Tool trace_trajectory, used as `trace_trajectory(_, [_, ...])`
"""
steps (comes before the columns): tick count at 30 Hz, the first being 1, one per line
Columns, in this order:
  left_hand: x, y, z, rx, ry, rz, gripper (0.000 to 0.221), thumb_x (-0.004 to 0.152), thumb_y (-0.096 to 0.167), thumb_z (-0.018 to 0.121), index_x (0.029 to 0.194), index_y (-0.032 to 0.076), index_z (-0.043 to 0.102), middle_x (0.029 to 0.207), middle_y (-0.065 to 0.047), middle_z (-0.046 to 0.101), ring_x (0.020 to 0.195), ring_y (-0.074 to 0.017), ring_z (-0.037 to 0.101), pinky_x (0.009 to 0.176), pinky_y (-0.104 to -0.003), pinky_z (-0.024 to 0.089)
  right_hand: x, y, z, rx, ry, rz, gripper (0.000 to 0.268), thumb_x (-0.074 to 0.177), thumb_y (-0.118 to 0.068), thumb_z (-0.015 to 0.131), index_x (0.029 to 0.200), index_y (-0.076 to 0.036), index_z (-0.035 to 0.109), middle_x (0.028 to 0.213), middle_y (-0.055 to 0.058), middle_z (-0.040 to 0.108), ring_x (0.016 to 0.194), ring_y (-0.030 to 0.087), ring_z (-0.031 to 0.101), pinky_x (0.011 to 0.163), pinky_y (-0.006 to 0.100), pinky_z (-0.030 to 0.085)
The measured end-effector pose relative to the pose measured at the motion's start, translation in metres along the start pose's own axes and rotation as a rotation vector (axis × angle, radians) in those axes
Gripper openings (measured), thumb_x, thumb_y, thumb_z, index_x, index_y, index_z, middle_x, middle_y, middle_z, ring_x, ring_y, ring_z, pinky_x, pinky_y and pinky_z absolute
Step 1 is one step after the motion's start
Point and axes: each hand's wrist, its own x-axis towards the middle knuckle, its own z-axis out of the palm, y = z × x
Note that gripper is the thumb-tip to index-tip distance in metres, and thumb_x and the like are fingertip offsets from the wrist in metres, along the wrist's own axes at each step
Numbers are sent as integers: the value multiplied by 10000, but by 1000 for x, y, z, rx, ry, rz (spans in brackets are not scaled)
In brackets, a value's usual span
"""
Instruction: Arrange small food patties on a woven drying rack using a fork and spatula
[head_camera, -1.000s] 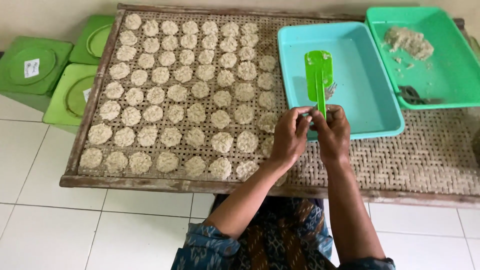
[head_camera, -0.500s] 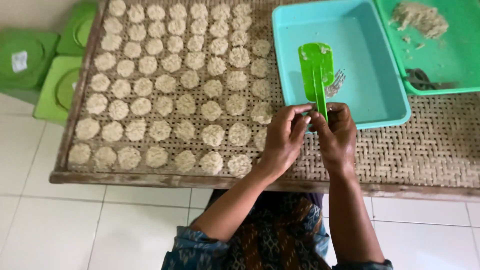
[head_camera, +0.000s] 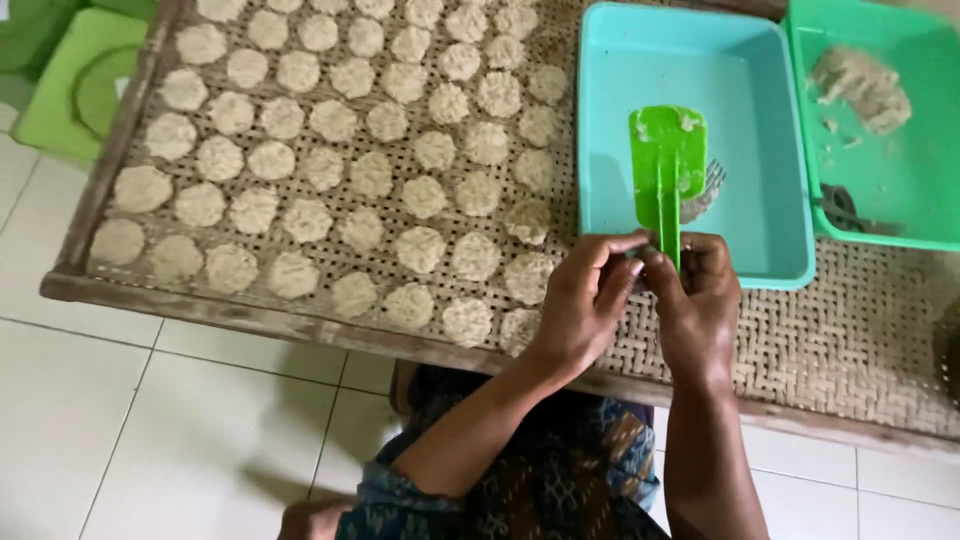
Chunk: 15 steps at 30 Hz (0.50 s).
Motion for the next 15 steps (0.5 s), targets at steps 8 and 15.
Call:
trace_trajectory(8, [-7,-17,-35,17,-86,-15,231,1044,63,610,1268,71,664,1134,-176,687,1047,-343,694,932,-463,583,-20,20,30,209,88,-33,169,1064,-53,656,1168,-20,527,1034,161,694,805,153,666,720,306,614])
trace_trajectory(15, [-10,-16,-13,106,-137,-40,252,1053,119,586,1291,44,623,1065,-214,649,970,-393,691,781,-467,577,-19,39,13,211,139,14,141,1077,-90,647,1147,-72,527,973,79,696,750,53,618,635,177,540])
